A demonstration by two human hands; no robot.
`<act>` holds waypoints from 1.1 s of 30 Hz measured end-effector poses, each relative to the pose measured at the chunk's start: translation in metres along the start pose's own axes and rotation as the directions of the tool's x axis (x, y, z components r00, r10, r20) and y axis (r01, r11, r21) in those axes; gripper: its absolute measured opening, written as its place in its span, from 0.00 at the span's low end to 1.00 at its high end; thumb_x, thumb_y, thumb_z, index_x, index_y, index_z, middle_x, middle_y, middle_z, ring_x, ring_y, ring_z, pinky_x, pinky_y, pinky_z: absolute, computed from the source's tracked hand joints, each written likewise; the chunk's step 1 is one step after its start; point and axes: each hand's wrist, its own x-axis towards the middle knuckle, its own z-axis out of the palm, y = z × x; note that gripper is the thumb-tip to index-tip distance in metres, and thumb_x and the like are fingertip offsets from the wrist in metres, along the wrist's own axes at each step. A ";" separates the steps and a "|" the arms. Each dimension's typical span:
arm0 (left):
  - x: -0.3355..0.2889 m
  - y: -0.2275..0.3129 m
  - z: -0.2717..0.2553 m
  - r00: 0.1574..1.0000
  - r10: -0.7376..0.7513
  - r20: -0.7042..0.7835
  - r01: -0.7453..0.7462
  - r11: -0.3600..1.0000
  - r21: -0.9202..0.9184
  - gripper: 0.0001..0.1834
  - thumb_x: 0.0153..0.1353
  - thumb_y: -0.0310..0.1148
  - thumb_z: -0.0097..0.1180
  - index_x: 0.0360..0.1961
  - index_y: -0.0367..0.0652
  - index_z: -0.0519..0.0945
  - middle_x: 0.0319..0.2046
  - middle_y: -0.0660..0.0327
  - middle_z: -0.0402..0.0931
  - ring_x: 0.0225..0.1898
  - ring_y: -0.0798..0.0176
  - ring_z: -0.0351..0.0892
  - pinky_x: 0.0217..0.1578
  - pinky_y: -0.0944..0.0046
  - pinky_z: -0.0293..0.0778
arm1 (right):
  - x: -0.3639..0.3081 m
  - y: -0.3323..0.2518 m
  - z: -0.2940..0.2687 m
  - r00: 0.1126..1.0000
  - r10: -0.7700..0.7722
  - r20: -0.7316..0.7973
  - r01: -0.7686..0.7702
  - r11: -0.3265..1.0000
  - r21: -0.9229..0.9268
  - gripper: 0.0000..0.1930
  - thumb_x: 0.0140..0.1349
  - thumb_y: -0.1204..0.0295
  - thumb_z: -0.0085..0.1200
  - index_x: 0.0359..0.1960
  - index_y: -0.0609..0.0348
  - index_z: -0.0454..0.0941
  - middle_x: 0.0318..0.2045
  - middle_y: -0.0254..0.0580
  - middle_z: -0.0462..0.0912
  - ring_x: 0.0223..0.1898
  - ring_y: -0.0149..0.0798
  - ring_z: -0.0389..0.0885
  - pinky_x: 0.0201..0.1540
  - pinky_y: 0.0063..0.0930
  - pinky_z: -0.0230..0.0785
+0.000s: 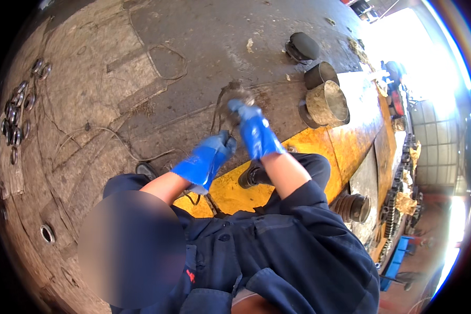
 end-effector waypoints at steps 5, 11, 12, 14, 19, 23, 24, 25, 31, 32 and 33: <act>-0.021 0.011 0.019 0.984 0.175 -0.019 -0.175 0.984 0.034 0.19 0.69 0.47 0.48 0.41 0.39 0.76 0.26 0.40 0.78 0.27 0.36 0.78 0.29 0.45 0.73 | 0.045 -0.021 -0.052 1.000 0.017 -0.012 -0.017 1.000 0.026 0.18 0.74 0.65 0.38 0.56 0.50 0.79 0.51 0.47 0.83 0.49 0.41 0.81 0.48 0.42 0.76; -0.014 0.024 0.011 0.971 0.211 0.116 -0.222 0.970 0.096 0.17 0.70 0.44 0.50 0.45 0.39 0.77 0.29 0.45 0.81 0.30 0.45 0.82 0.31 0.50 0.74 | 0.080 -0.055 -0.069 0.939 0.343 0.017 -0.324 0.868 0.376 0.17 0.67 0.62 0.52 0.56 0.45 0.78 0.47 0.42 0.86 0.44 0.48 0.85 0.42 0.48 0.80; -0.012 0.024 -0.003 0.970 0.202 0.136 -0.200 0.979 -0.029 0.18 0.70 0.44 0.51 0.47 0.39 0.77 0.31 0.48 0.82 0.31 0.50 0.82 0.31 0.52 0.74 | 0.076 -0.072 -0.060 0.946 0.321 0.036 -0.310 0.870 0.383 0.18 0.66 0.61 0.53 0.57 0.47 0.78 0.48 0.43 0.85 0.45 0.49 0.85 0.42 0.47 0.80; 0.007 -0.001 -0.019 0.977 0.128 0.168 -0.066 0.941 -0.332 0.20 0.70 0.47 0.52 0.51 0.41 0.77 0.35 0.53 0.84 0.33 0.59 0.82 0.32 0.57 0.75 | 0.066 -0.083 -0.050 0.977 0.194 0.084 -0.212 0.888 0.408 0.17 0.65 0.62 0.54 0.54 0.50 0.79 0.46 0.43 0.86 0.44 0.48 0.85 0.43 0.46 0.80; 0.023 -0.011 -0.056 0.992 -0.104 0.074 0.125 0.692 -0.711 0.29 0.70 0.59 0.50 0.59 0.47 0.75 0.43 0.60 0.84 0.36 0.69 0.80 0.35 0.67 0.75 | 0.032 -0.066 -0.046 0.982 -0.181 -0.051 0.188 0.957 0.221 0.18 0.59 0.72 0.62 0.52 0.58 0.81 0.43 0.40 0.86 0.41 0.40 0.85 0.44 0.35 0.79; 0.024 -0.012 -0.064 0.989 -0.146 0.004 0.103 0.681 -0.725 0.33 0.70 0.62 0.46 0.62 0.47 0.73 0.44 0.61 0.84 0.38 0.67 0.81 0.37 0.68 0.75 | 0.021 -0.033 -0.003 0.911 -0.412 -0.028 0.413 0.911 0.012 0.21 0.54 0.74 0.67 0.52 0.59 0.81 0.44 0.32 0.85 0.44 0.28 0.82 0.49 0.26 0.76; 0.022 -0.016 -0.066 0.985 -0.174 0.015 0.130 0.671 -0.730 0.33 0.70 0.62 0.46 0.62 0.47 0.73 0.44 0.61 0.84 0.38 0.67 0.81 0.37 0.68 0.75 | 0.031 -0.016 0.000 0.903 -0.430 0.002 0.430 0.903 0.018 0.22 0.54 0.74 0.67 0.53 0.60 0.80 0.44 0.32 0.85 0.45 0.28 0.82 0.50 0.26 0.76; 0.021 -0.018 -0.067 0.980 -0.195 0.028 0.152 0.658 -0.738 0.33 0.70 0.62 0.47 0.62 0.47 0.73 0.43 0.61 0.84 0.38 0.68 0.81 0.37 0.67 0.75 | 0.044 -0.003 -0.003 0.915 -0.404 0.004 0.404 0.914 -0.028 0.23 0.54 0.74 0.67 0.53 0.59 0.80 0.45 0.32 0.85 0.45 0.28 0.82 0.50 0.27 0.76; 0.020 -0.020 -0.058 0.949 -0.254 0.185 0.312 0.687 -0.656 0.26 0.69 0.56 0.53 0.52 0.43 0.77 0.39 0.59 0.85 0.34 0.65 0.83 0.33 0.66 0.77 | 0.111 0.028 -0.024 0.954 -0.301 0.011 0.301 0.953 -0.035 0.22 0.55 0.74 0.68 0.53 0.58 0.81 0.46 0.34 0.86 0.45 0.28 0.83 0.50 0.29 0.77; 0.010 -0.035 -0.056 0.928 -0.290 0.233 0.371 0.668 -0.645 0.26 0.69 0.55 0.53 0.50 0.42 0.78 0.37 0.58 0.85 0.32 0.64 0.83 0.32 0.66 0.77 | 0.104 0.007 -0.004 0.960 -0.278 0.033 0.280 0.958 -0.069 0.21 0.55 0.74 0.68 0.53 0.58 0.82 0.46 0.35 0.86 0.45 0.28 0.83 0.50 0.30 0.77; 0.010 -0.043 -0.053 0.911 -0.294 0.289 0.413 0.661 -0.626 0.26 0.69 0.55 0.54 0.49 0.40 0.79 0.35 0.57 0.85 0.30 0.63 0.83 0.30 0.66 0.77 | 0.110 -0.004 -0.002 0.957 -0.290 -0.019 0.288 0.954 -0.079 0.20 0.56 0.73 0.69 0.52 0.59 0.82 0.45 0.35 0.87 0.44 0.28 0.83 0.49 0.30 0.78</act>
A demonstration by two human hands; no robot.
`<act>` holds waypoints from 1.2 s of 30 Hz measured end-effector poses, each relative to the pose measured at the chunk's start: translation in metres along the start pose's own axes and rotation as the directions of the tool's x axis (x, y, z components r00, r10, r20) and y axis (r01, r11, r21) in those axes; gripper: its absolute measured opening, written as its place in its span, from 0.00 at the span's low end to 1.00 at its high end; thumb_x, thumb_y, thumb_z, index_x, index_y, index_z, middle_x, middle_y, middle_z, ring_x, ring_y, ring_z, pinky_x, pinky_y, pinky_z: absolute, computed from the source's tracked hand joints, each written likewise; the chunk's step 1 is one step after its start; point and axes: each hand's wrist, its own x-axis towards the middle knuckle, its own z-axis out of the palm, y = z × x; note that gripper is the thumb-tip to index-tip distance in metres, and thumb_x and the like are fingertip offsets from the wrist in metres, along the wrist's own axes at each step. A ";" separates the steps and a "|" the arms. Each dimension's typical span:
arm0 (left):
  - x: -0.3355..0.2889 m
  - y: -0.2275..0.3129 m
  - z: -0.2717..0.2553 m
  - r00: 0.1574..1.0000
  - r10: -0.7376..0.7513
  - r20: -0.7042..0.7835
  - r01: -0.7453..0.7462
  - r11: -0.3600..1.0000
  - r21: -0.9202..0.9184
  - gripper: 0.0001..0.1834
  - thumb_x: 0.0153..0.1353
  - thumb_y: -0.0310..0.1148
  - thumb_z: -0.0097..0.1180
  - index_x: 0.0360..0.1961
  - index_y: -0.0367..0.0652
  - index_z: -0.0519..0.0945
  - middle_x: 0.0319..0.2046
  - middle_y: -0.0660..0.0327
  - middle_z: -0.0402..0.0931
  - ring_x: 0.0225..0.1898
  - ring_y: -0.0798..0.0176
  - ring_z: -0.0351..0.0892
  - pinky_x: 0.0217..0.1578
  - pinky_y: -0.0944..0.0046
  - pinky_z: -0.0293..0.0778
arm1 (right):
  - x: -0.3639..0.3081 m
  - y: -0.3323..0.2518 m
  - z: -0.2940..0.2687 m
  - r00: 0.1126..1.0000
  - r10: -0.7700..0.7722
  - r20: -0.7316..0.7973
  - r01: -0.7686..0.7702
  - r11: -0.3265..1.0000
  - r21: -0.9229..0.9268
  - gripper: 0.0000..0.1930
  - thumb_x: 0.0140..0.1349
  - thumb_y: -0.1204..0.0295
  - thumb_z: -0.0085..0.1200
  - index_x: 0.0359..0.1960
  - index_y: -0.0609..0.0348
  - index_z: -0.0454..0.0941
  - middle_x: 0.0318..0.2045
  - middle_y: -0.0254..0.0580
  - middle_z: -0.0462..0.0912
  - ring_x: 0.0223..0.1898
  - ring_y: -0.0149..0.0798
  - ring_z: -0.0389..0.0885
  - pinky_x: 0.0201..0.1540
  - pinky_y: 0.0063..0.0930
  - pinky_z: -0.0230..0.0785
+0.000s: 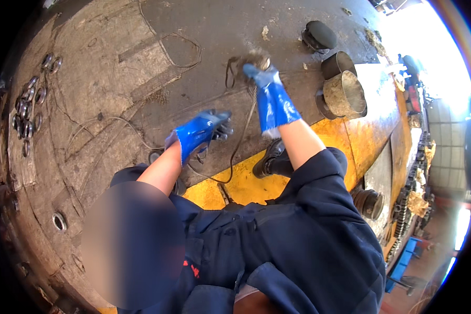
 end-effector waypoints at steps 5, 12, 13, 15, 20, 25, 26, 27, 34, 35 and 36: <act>-0.010 0.022 0.031 0.920 -0.281 0.272 0.234 0.953 0.193 0.27 0.67 0.54 0.58 0.43 0.36 0.81 0.30 0.52 0.84 0.28 0.61 0.85 0.23 0.67 0.75 | 0.061 -0.037 -0.055 0.972 -0.182 -0.149 0.180 0.983 -0.026 0.19 0.58 0.70 0.70 0.48 0.66 0.82 0.41 0.40 0.88 0.40 0.32 0.86 0.44 0.26 0.81; -0.042 -0.029 0.068 0.739 -0.469 0.484 0.487 0.868 0.098 0.44 0.65 0.58 0.57 0.69 0.36 0.61 0.55 0.43 0.78 0.40 0.58 0.86 0.20 0.70 0.72 | 0.023 -0.143 -0.065 0.951 -0.263 -0.161 0.308 0.832 0.462 0.16 0.63 0.77 0.59 0.53 0.64 0.78 0.43 0.46 0.85 0.41 0.40 0.86 0.41 0.31 0.83; -0.033 -0.032 0.072 0.755 -0.467 0.460 0.515 0.857 0.026 0.45 0.64 0.59 0.58 0.70 0.37 0.59 0.56 0.42 0.77 0.43 0.56 0.86 0.20 0.70 0.74 | 0.019 -0.157 -0.071 0.959 -0.242 -0.149 0.285 0.809 0.515 0.16 0.63 0.76 0.58 0.53 0.63 0.78 0.44 0.46 0.85 0.42 0.41 0.86 0.42 0.32 0.83; 0.000 -0.039 0.072 0.786 -0.462 0.410 0.550 0.826 -0.124 0.49 0.62 0.60 0.60 0.71 0.37 0.56 0.59 0.42 0.74 0.48 0.52 0.85 0.21 0.69 0.77 | 0.001 -0.180 -0.079 0.973 -0.202 -0.110 0.226 0.753 0.618 0.17 0.64 0.73 0.57 0.54 0.62 0.77 0.45 0.47 0.85 0.43 0.42 0.86 0.44 0.34 0.83; 0.037 -0.020 0.069 0.903 -0.381 0.201 0.429 0.756 -0.494 0.37 0.63 0.51 0.63 0.62 0.32 0.68 0.53 0.42 0.79 0.49 0.44 0.85 0.26 0.64 0.85 | -0.054 -0.209 -0.089 0.994 -0.114 0.001 0.066 0.582 0.811 0.18 0.67 0.68 0.55 0.56 0.60 0.77 0.49 0.48 0.84 0.47 0.44 0.85 0.47 0.39 0.83; 0.062 0.010 0.044 0.971 -0.035 0.237 0.217 0.545 -0.810 0.16 0.66 0.31 0.58 0.50 0.31 0.76 0.47 0.42 0.82 0.38 0.47 0.87 0.29 0.58 0.87 | -0.112 -0.220 -0.101 0.997 -0.082 0.002 0.031 0.406 0.914 0.21 0.68 0.59 0.50 0.56 0.60 0.76 0.52 0.55 0.81 0.52 0.53 0.82 0.49 0.52 0.82; 0.065 0.021 0.031 0.981 -0.001 0.195 0.163 0.552 -0.818 0.15 0.66 0.29 0.57 0.50 0.31 0.76 0.46 0.42 0.82 0.37 0.49 0.87 0.30 0.57 0.87 | -0.121 -0.215 -0.100 0.997 -0.075 0.014 0.013 0.356 0.934 0.23 0.68 0.56 0.48 0.55 0.60 0.75 0.52 0.58 0.80 0.53 0.57 0.81 0.49 0.57 0.81; 0.068 0.035 0.016 0.988 0.033 0.154 0.109 0.559 -0.822 0.13 0.65 0.27 0.56 0.49 0.32 0.77 0.45 0.41 0.82 0.35 0.50 0.87 0.30 0.57 0.87 | -0.131 -0.206 -0.097 0.998 -0.053 0.027 -0.007 0.347 0.938 0.23 0.68 0.56 0.48 0.56 0.60 0.75 0.53 0.58 0.80 0.52 0.57 0.81 0.49 0.57 0.81; 0.022 0.172 -0.044 0.802 0.593 -0.075 -0.414 0.460 -0.785 0.24 0.64 0.20 0.50 0.63 0.30 0.70 0.55 0.45 0.78 0.49 0.54 0.82 0.39 0.60 0.85 | -0.139 -0.086 -0.112 0.950 0.253 -0.184 -0.024 0.645 0.764 0.20 0.70 0.65 0.47 0.60 0.57 0.72 0.54 0.50 0.80 0.55 0.51 0.79 0.58 0.53 0.75; 0.015 0.180 -0.047 0.780 0.622 -0.070 -0.465 0.500 -0.730 0.26 0.64 0.20 0.50 0.64 0.31 0.69 0.57 0.45 0.77 0.51 0.54 0.81 0.39 0.61 0.85 | -0.139 -0.075 -0.110 0.983 0.103 -0.151 0.046 0.662 0.748 0.18 0.67 0.69 0.50 0.58 0.57 0.73 0.53 0.48 0.80 0.54 0.48 0.80 0.57 0.49 0.76; 0.014 0.183 -0.049 0.761 0.647 -0.057 -0.508 0.538 -0.672 0.27 0.64 0.20 0.49 0.66 0.31 0.67 0.58 0.44 0.76 0.52 0.55 0.80 0.40 0.62 0.85 | -0.140 -0.062 -0.111 0.991 -0.048 -0.121 0.122 0.663 0.739 0.18 0.65 0.73 0.53 0.57 0.57 0.74 0.52 0.45 0.81 0.53 0.46 0.80 0.55 0.45 0.77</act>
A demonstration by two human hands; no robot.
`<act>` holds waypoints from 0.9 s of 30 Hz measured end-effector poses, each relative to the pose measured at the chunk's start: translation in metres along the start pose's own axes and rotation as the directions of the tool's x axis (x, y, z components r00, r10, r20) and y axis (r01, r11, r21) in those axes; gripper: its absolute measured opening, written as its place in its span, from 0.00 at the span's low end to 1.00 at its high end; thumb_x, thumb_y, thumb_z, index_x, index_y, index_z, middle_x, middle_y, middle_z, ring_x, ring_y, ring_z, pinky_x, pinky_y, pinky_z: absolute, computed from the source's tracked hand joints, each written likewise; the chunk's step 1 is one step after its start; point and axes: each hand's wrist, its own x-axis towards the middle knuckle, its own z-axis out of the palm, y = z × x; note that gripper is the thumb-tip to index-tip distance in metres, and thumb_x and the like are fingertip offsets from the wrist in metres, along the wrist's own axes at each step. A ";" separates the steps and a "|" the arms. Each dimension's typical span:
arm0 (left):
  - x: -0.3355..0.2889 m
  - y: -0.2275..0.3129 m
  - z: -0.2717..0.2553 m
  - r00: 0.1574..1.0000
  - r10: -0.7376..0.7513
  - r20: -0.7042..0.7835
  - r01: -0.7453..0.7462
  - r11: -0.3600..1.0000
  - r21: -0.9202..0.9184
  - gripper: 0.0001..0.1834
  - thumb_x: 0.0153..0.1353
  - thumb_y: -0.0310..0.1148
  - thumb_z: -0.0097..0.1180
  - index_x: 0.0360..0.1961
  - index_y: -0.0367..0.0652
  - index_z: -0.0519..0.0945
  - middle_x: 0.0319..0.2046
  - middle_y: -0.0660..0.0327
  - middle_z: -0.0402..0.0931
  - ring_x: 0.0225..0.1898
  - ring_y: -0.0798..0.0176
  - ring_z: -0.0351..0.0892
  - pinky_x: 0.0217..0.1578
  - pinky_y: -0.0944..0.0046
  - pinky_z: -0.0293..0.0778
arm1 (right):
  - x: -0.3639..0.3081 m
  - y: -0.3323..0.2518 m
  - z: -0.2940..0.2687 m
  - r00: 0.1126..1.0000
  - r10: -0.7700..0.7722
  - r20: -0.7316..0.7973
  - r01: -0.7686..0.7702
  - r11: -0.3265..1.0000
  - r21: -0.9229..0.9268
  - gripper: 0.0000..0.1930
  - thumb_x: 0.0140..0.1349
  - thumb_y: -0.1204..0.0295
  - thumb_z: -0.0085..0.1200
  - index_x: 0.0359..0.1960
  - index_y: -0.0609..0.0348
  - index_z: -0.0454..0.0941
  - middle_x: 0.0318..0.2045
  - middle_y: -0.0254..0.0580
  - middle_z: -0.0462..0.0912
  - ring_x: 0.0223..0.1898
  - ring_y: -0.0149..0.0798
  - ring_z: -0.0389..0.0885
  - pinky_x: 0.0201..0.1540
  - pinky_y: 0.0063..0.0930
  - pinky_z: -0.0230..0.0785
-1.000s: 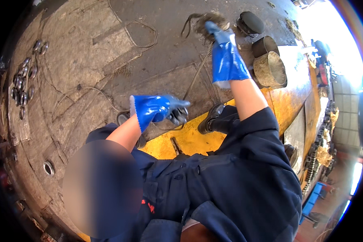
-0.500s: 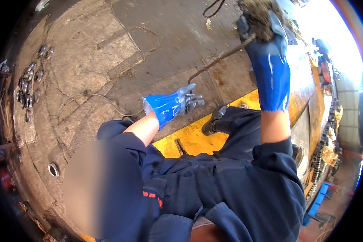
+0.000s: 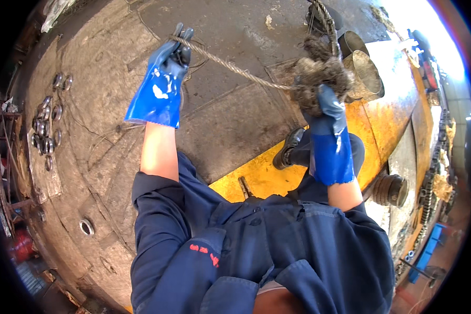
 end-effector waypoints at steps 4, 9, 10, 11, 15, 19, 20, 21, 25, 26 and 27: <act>-0.010 -0.022 -0.047 0.903 -0.176 -0.391 0.256 0.953 0.162 0.22 0.69 0.29 0.49 0.63 0.33 0.71 0.59 0.46 0.75 0.55 0.53 0.80 0.36 0.69 0.82 | 0.006 0.038 0.037 0.990 -0.013 0.141 0.122 0.585 -0.802 0.18 0.58 0.79 0.62 0.50 0.56 0.78 0.49 0.38 0.83 0.46 0.37 0.83 0.52 0.35 0.79; -0.074 -0.086 -0.136 0.825 -0.358 -0.438 0.538 0.737 0.410 0.20 0.73 0.42 0.49 0.58 0.42 0.76 0.53 0.53 0.81 0.46 0.62 0.84 0.33 0.69 0.78 | 0.016 0.127 0.021 0.963 0.216 0.164 -0.022 0.666 -0.746 0.20 0.54 0.77 0.66 0.50 0.56 0.81 0.45 0.33 0.86 0.46 0.31 0.84 0.51 0.30 0.79; -0.083 -0.094 -0.118 0.779 -0.403 -0.480 0.580 0.754 0.308 0.20 0.73 0.44 0.49 0.58 0.43 0.77 0.52 0.54 0.82 0.43 0.64 0.84 0.33 0.69 0.77 | 0.017 0.143 0.016 0.962 0.241 0.129 -0.093 0.731 -0.676 0.20 0.54 0.77 0.66 0.50 0.56 0.81 0.45 0.33 0.86 0.46 0.31 0.84 0.51 0.30 0.79; -0.082 -0.098 -0.093 0.791 -0.379 -0.479 0.588 0.686 0.428 0.20 0.73 0.44 0.50 0.57 0.44 0.77 0.51 0.56 0.83 0.44 0.64 0.84 0.35 0.68 0.77 | 0.018 0.164 0.000 0.960 0.264 0.095 -0.157 0.786 -0.598 0.20 0.54 0.77 0.66 0.50 0.56 0.81 0.45 0.33 0.86 0.46 0.30 0.84 0.51 0.29 0.78; -0.092 -0.092 -0.051 0.818 -0.286 -0.499 0.568 0.532 0.627 0.20 0.71 0.49 0.53 0.53 0.46 0.80 0.45 0.63 0.85 0.42 0.68 0.83 0.39 0.68 0.76 | -0.004 0.222 -0.028 0.925 0.339 0.171 -0.271 0.905 -0.327 0.21 0.52 0.78 0.67 0.50 0.56 0.80 0.42 0.33 0.86 0.42 0.29 0.84 0.46 0.28 0.79; -0.105 -0.099 -0.071 0.824 -0.246 -0.510 0.565 0.411 0.715 0.20 0.71 0.51 0.53 0.45 0.45 0.83 0.39 0.65 0.83 0.39 0.70 0.80 0.40 0.67 0.74 | -0.035 0.229 -0.029 0.832 0.550 0.064 -0.421 0.704 -0.573 0.20 0.52 0.78 0.67 0.48 0.56 0.79 0.36 0.34 0.86 0.33 0.28 0.83 0.34 0.29 0.78; -0.109 -0.101 -0.079 0.816 -0.261 -0.515 0.577 0.415 0.704 0.20 0.71 0.51 0.53 0.44 0.44 0.82 0.38 0.66 0.82 0.38 0.70 0.79 0.41 0.68 0.73 | -0.041 0.229 -0.029 0.857 0.509 0.076 -0.335 0.664 -0.669 0.21 0.50 0.76 0.69 0.48 0.55 0.79 0.36 0.35 0.86 0.33 0.30 0.84 0.36 0.30 0.78; -0.110 -0.105 -0.077 0.809 -0.280 -0.517 0.587 0.422 0.691 0.20 0.71 0.50 0.53 0.43 0.44 0.82 0.36 0.67 0.81 0.38 0.71 0.77 0.41 0.68 0.71 | -0.045 0.225 -0.028 0.880 0.467 0.089 -0.245 0.606 -0.756 0.23 0.48 0.74 0.71 0.48 0.55 0.79 0.35 0.36 0.86 0.34 0.32 0.84 0.38 0.30 0.78; -0.113 -0.118 -0.079 0.780 -0.390 -0.490 0.621 0.378 0.687 0.19 0.71 0.47 0.53 0.45 0.40 0.82 0.37 0.62 0.83 0.38 0.67 0.82 0.42 0.64 0.77 | -0.052 0.215 -0.017 0.887 0.402 0.226 0.117 0.278 -0.953 0.30 0.43 0.63 0.74 0.49 0.51 0.77 0.39 0.46 0.86 0.42 0.50 0.85 0.47 0.40 0.78; -0.113 -0.125 -0.081 0.764 -0.400 -0.507 0.645 0.490 0.586 0.17 0.72 0.43 0.52 0.43 0.38 0.82 0.36 0.60 0.83 0.37 0.63 0.83 0.41 0.63 0.78 | -0.054 0.210 -0.015 0.887 0.425 0.180 0.130 0.144 -0.981 0.30 0.43 0.62 0.73 0.50 0.51 0.77 0.41 0.48 0.86 0.44 0.52 0.84 0.48 0.42 0.77; -0.113 -0.130 -0.088 0.768 -0.381 -0.514 0.638 0.526 0.563 0.17 0.72 0.42 0.52 0.43 0.38 0.82 0.35 0.59 0.83 0.36 0.62 0.83 0.40 0.62 0.79 | -0.057 0.203 -0.008 0.885 0.446 0.132 0.143 0.009 -0.990 0.30 0.43 0.61 0.73 0.50 0.50 0.78 0.42 0.49 0.85 0.45 0.55 0.84 0.49 0.44 0.77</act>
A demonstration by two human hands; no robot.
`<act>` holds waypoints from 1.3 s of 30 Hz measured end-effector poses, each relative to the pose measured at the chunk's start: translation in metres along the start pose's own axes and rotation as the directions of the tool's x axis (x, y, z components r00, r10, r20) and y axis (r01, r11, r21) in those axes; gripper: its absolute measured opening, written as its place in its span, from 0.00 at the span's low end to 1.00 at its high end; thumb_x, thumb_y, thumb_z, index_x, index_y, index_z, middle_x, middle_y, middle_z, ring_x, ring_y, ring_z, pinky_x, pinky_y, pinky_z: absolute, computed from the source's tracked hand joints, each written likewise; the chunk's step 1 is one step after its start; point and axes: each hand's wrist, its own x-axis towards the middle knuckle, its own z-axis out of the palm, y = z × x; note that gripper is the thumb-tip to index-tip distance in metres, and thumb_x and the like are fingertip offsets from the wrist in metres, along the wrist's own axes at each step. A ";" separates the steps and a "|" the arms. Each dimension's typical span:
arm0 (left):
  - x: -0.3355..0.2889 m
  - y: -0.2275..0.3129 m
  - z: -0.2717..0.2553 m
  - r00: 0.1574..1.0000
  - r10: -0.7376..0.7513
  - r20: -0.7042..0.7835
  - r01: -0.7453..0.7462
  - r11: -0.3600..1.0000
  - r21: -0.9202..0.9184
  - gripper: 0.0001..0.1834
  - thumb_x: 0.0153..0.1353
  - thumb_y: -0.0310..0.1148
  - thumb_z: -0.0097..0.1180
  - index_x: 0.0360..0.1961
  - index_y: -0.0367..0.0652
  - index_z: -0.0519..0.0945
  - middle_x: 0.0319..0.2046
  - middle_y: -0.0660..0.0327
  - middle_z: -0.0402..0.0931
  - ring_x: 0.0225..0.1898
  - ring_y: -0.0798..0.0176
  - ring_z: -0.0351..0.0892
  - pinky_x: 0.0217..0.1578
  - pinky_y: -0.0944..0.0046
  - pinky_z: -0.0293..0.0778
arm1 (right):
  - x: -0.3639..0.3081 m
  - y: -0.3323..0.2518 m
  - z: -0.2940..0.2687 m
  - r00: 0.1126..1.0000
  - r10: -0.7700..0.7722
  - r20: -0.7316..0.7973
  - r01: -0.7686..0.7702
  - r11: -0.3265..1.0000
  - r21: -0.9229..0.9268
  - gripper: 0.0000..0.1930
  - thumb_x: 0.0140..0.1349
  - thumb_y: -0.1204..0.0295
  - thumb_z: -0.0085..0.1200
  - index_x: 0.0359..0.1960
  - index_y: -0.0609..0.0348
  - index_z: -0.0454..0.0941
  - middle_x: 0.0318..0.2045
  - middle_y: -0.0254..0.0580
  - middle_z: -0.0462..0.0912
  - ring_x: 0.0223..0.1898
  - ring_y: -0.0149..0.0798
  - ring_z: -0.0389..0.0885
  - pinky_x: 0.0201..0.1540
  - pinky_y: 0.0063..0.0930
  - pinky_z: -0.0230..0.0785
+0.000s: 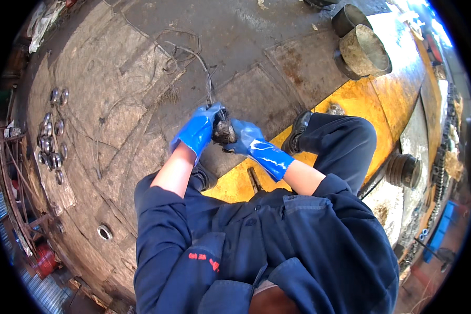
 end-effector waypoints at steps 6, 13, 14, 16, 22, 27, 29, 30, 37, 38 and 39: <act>0.049 -0.017 -0.030 0.984 -0.172 -0.038 0.155 0.950 -0.271 0.17 0.71 0.43 0.52 0.40 0.38 0.81 0.36 0.54 0.85 0.32 0.59 0.85 0.30 0.62 0.80 | -0.038 0.019 -0.007 0.990 -0.137 -0.028 0.140 0.955 0.261 0.28 0.50 0.66 0.68 0.55 0.49 0.77 0.44 0.48 0.85 0.46 0.49 0.85 0.47 0.43 0.78; 0.049 0.008 -0.018 0.945 -0.278 0.171 0.326 0.837 -0.439 0.35 0.70 0.66 0.36 0.57 0.48 0.76 0.54 0.53 0.81 0.45 0.49 0.85 0.32 0.49 0.80 | -0.031 0.071 -0.110 0.966 -0.056 -0.251 0.257 0.230 0.939 0.24 0.58 0.76 0.64 0.57 0.56 0.77 0.45 0.40 0.85 0.42 0.37 0.85 0.43 0.31 0.80; 0.047 0.012 -0.011 0.932 -0.277 0.234 0.357 0.813 -0.460 0.38 0.69 0.68 0.34 0.58 0.48 0.75 0.55 0.52 0.80 0.46 0.49 0.85 0.32 0.49 0.79 | -0.030 0.070 -0.118 0.951 0.084 -0.298 0.269 0.250 0.930 0.24 0.58 0.76 0.64 0.57 0.56 0.77 0.45 0.40 0.85 0.42 0.37 0.85 0.43 0.31 0.80; 0.042 0.006 -0.012 0.940 -0.175 0.294 0.290 0.862 -0.415 0.41 0.67 0.72 0.32 0.60 0.48 0.75 0.56 0.52 0.80 0.47 0.49 0.84 0.32 0.50 0.79 | -0.029 0.045 -0.136 0.868 0.331 -0.371 0.283 0.283 0.916 0.24 0.57 0.76 0.65 0.57 0.56 0.77 0.45 0.41 0.85 0.41 0.37 0.85 0.43 0.30 0.80; 0.013 0.014 0.040 1.000 -0.022 0.013 0.025 0.903 -0.428 0.41 0.65 0.72 0.40 0.60 0.47 0.76 0.56 0.52 0.79 0.51 0.48 0.80 0.43 0.45 0.80 | 0.040 -0.022 -0.073 0.995 0.066 -0.077 -0.050 0.980 0.191 0.28 0.56 0.51 0.65 0.56 0.51 0.80 0.45 0.49 0.87 0.50 0.48 0.85 0.53 0.37 0.76; 0.029 -0.021 0.000 0.992 -0.068 -0.104 0.025 0.930 -0.367 0.40 0.66 0.71 0.41 0.60 0.47 0.76 0.55 0.52 0.80 0.50 0.50 0.81 0.45 0.45 0.81 | 0.060 -0.054 -0.040 0.916 0.398 0.059 -0.402 0.908 0.117 0.29 0.56 0.45 0.61 0.53 0.50 0.81 0.48 0.52 0.85 0.53 0.55 0.81 0.54 0.43 0.74; 0.029 -0.030 -0.006 0.993 -0.091 -0.078 0.056 0.931 -0.361 0.40 0.65 0.71 0.41 0.60 0.47 0.76 0.54 0.53 0.80 0.49 0.50 0.82 0.43 0.46 0.81 | 0.061 -0.049 -0.035 0.944 0.317 0.089 -0.329 0.911 0.247 0.28 0.58 0.45 0.59 0.51 0.53 0.82 0.48 0.54 0.84 0.53 0.55 0.81 0.52 0.46 0.76; 0.030 -0.031 -0.003 0.994 -0.096 -0.054 0.071 0.933 -0.352 0.41 0.65 0.71 0.41 0.60 0.47 0.76 0.54 0.53 0.80 0.48 0.51 0.82 0.43 0.46 0.81 | 0.071 -0.039 -0.032 0.934 0.349 0.073 -0.357 0.918 0.172 0.29 0.58 0.45 0.58 0.51 0.53 0.82 0.48 0.55 0.84 0.52 0.55 0.81 0.52 0.46 0.76; 0.042 -0.038 -0.019 0.989 -0.147 -0.023 0.131 0.935 -0.329 0.42 0.64 0.73 0.41 0.61 0.48 0.75 0.53 0.54 0.80 0.45 0.53 0.84 0.38 0.49 0.83 | 0.127 -0.030 0.006 0.878 0.479 0.017 -0.477 0.870 0.121 0.27 0.60 0.44 0.55 0.48 0.54 0.83 0.51 0.56 0.82 0.56 0.56 0.78 0.55 0.46 0.73; 0.041 -0.041 -0.025 0.988 -0.153 -0.033 0.133 0.933 -0.334 0.42 0.64 0.73 0.41 0.61 0.48 0.74 0.53 0.54 0.81 0.44 0.53 0.84 0.38 0.49 0.83 | 0.128 -0.035 0.002 0.902 0.428 0.063 -0.433 0.889 0.151 0.27 0.60 0.44 0.55 0.49 0.54 0.83 0.52 0.56 0.81 0.55 0.57 0.78 0.56 0.46 0.73; 0.043 -0.040 -0.025 0.987 -0.159 -0.024 0.142 0.933 -0.330 0.42 0.64 0.73 0.41 0.61 0.48 0.74 0.53 0.54 0.81 0.44 0.53 0.84 0.37 0.50 0.84 | 0.131 -0.032 -0.005 0.918 0.386 0.089 -0.396 0.899 0.188 0.27 0.60 0.45 0.54 0.50 0.54 0.82 0.52 0.56 0.81 0.55 0.58 0.78 0.56 0.46 0.73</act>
